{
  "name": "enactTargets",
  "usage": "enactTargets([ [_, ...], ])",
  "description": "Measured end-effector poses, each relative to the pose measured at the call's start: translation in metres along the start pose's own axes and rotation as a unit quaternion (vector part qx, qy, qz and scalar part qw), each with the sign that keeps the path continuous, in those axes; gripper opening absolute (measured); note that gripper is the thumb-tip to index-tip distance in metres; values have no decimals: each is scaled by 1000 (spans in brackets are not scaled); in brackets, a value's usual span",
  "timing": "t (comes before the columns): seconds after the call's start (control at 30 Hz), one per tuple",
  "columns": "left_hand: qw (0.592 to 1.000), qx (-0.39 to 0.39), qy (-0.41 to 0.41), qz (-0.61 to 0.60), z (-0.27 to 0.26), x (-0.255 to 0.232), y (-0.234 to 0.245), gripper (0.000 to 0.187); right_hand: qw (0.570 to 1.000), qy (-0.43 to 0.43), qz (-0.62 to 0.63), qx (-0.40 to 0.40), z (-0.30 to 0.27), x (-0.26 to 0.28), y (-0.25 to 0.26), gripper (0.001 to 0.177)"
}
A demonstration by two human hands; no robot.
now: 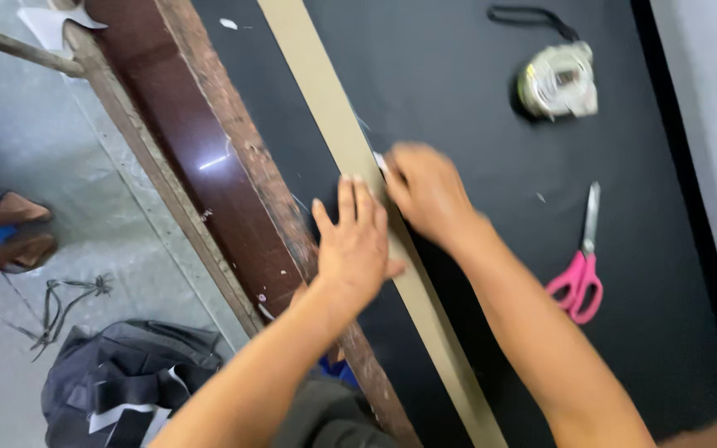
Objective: The person uses a ruler and chalk to draw straight lines on a large black fabric sheet. They then use pink scissors to cut along the marked lines, separating a strip from the main piece.
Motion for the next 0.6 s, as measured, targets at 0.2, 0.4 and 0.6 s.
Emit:
enactTargets([
  [0.2,998,-55,0,15,-2,-2,1,121,995,-92,-35,11,-216,-3,42,11],
  [0.4,998,-58,4,8,-4,-4,4,121,981,-184,-42,37,-279,-13,51,12],
  [0.6,998,-59,3,28,-1,-2,4,120,989,-108,-21,95,-163,-14,29,9],
])
Point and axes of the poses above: each hand's wrist, its own z-axis towards the middle knuckle, its own y-axis out of the back of the hand, x = y × z, the point moved 7 cm from there along z, towards the middle knuckle, and after that the axes turned 12 degrees about -y, right-handed, at the moved point
